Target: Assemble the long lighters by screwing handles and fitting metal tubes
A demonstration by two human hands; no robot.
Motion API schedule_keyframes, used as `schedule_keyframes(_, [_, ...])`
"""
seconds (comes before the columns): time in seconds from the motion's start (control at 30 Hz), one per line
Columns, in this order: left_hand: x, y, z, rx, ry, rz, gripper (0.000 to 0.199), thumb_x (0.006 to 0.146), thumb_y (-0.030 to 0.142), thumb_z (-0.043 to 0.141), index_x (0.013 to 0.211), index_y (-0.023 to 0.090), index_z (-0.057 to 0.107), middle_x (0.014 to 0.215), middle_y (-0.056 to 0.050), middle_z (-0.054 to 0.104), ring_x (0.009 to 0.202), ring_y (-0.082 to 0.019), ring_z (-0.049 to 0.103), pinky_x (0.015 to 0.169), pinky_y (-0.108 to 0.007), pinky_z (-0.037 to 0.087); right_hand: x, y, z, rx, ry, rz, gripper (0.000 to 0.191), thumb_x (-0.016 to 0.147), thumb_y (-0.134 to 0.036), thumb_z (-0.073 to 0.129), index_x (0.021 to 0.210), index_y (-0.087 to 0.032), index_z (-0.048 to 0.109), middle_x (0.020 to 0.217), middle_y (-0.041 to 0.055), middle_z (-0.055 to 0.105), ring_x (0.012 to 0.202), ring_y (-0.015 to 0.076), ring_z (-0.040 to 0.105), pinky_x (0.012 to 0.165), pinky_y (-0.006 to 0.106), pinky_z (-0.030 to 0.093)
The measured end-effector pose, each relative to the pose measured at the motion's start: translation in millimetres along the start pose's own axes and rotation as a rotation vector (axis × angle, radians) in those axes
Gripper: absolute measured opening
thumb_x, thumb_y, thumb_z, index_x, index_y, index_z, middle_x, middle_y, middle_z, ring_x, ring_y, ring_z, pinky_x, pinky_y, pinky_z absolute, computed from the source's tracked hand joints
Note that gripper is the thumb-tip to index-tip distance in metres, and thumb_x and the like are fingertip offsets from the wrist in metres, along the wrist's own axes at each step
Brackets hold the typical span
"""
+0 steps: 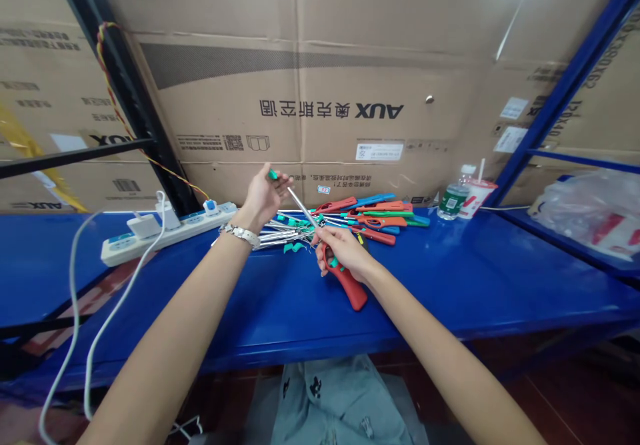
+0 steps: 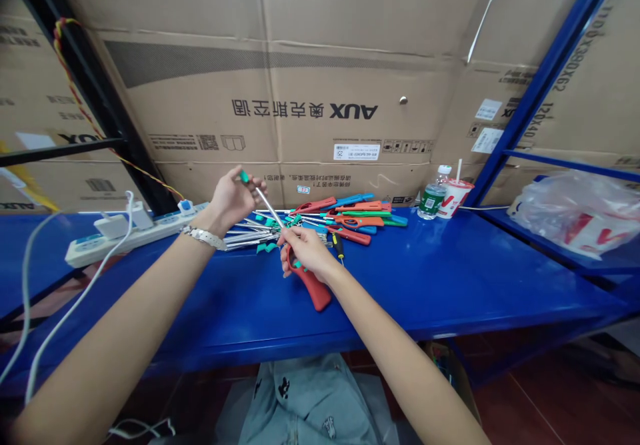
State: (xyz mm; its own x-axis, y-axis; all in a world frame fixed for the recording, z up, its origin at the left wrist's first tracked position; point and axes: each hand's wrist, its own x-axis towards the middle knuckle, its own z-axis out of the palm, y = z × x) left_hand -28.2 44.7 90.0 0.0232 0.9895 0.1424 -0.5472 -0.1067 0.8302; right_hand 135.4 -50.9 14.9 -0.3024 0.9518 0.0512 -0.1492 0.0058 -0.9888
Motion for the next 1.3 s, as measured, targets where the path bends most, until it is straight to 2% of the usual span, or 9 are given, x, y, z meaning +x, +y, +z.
schedule_keyframes(0.13, [4.4, -14.3, -26.9, 0.478, 0.04, 0.246, 0.015, 0.084, 0.033, 0.064, 0.08, 0.019, 0.062, 0.079, -0.003, 0.064, 0.078, -0.017, 0.059, 0.078, -0.028, 0.046, 1.5, -7.9, -4.3, 0.032, 0.111, 0.025, 0.026, 0.098, -0.035, 0.053, 0.079, -0.017, 0.058, 0.052, -0.0032, 0.058, 0.04, 0.0123, 0.056, 0.038, 0.025, 0.053])
schedule_keyframes(0.2, [0.8, -29.2, -40.8, 0.742, -0.085, 0.258, 0.015, 0.074, 0.03, 0.074, 0.08, 0.018, 0.068, 0.074, -0.003, 0.064, 0.075, -0.019, 0.057, 0.077, -0.031, 0.045, 2.8, -10.6, -7.0, 0.036, 0.16, 0.019, 0.026, 0.099, -0.034, 0.053, 0.08, -0.017, 0.059, 0.052, -0.0031, 0.058, 0.04, 0.0121, 0.056, 0.039, 0.025, 0.053])
schedule_keyframes(0.33, [-7.2, -55.8, -56.5, 1.28, -0.25, 0.392, 0.018, 0.078, 0.035, 0.07, 0.083, 0.018, 0.07, 0.086, -0.01, 0.067, 0.085, -0.026, 0.06, 0.085, -0.039, 0.044, 5.6, -10.5, -9.6, 0.009, 0.192, 0.024, 0.025, 0.098, -0.034, 0.055, 0.08, -0.017, 0.059, 0.051, -0.0028, 0.057, 0.04, 0.0125, 0.056, 0.039, 0.025, 0.053])
schedule_keyframes(0.47, [-17.1, -60.5, -57.0, 1.502, -0.212, 0.476, 0.027, 0.082, 0.038, 0.068, 0.099, 0.017, 0.072, 0.106, -0.016, 0.067, 0.102, -0.034, 0.059, 0.092, -0.048, 0.043, 6.7, -8.9, -8.8, 0.007, 0.193, 0.052, 0.023, 0.098, -0.031, 0.054, 0.083, -0.017, 0.062, 0.053, -0.0015, 0.058, 0.041, 0.0133, 0.056, 0.04, 0.026, 0.051])
schedule_keyframes(0.57, [-30.6, -57.1, -51.6, 1.329, -0.226, 0.525, 0.022, 0.087, 0.031, 0.063, 0.1, 0.016, 0.071, 0.104, -0.014, 0.068, 0.097, -0.03, 0.062, 0.089, -0.044, 0.046, 7.2, -11.3, -7.9, 0.064, 0.165, 0.07, 0.021, 0.099, -0.024, 0.046, 0.095, -0.015, 0.065, 0.059, 0.0004, 0.061, 0.046, 0.0149, 0.059, 0.046, 0.029, 0.054])
schedule_keyframes(0.67, [-45.0, -58.4, -39.6, 0.917, -0.261, 0.366, 0.018, 0.089, 0.034, 0.064, 0.089, 0.017, 0.07, 0.084, -0.008, 0.07, 0.077, -0.02, 0.063, 0.074, -0.033, 0.049, 11.3, -16.3, -8.4, -0.005, 0.117, 0.033, 0.025, 0.099, -0.021, 0.045, 0.107, -0.016, 0.067, 0.07, 0.0013, 0.065, 0.054, 0.0147, 0.061, 0.057, 0.03, 0.056])
schedule_keyframes(0.9, [-58.6, -71.6, -15.2, 0.116, -0.101, -0.039, 0.032, 0.072, 0.02, 0.086, 0.094, 0.015, 0.063, 0.073, -0.002, 0.07, 0.066, -0.012, 0.066, 0.073, -0.026, 0.053, 39.1, -23.4, -16.9, -0.793, 0.026, -0.406, 0.025, 0.091, -0.014, 0.056, 0.107, -0.018, 0.075, 0.081, 0.0037, 0.068, 0.084, 0.0201, 0.062, 0.082, 0.035, 0.05])
schedule_keyframes(1.17, [-46.5, -71.0, -21.5, -0.072, -0.061, -0.085, 0.018, 0.074, 0.009, 0.081, 0.085, 0.013, 0.068, 0.081, -0.003, 0.073, 0.078, -0.011, 0.069, 0.084, -0.025, 0.052, 51.5, -18.8, -26.9, -0.797, 0.097, -0.425, 0.029, 0.084, -0.025, 0.07, 0.112, -0.016, 0.07, 0.091, 0.0064, 0.07, 0.079, 0.0176, 0.064, 0.076, 0.033, 0.052])
schedule_keyframes(1.3, [-42.2, -71.6, -22.2, -0.108, -0.017, -0.022, 0.018, 0.074, 0.012, 0.083, 0.081, 0.015, 0.067, 0.084, -0.002, 0.071, 0.083, -0.012, 0.068, 0.087, -0.027, 0.052, 44.8, -18.4, -28.4, -0.694, 0.068, -0.265, 0.028, 0.088, -0.04, 0.068, 0.1, -0.015, 0.073, 0.074, 0.0033, 0.067, 0.055, 0.0126, 0.056, 0.051, 0.026, 0.045])
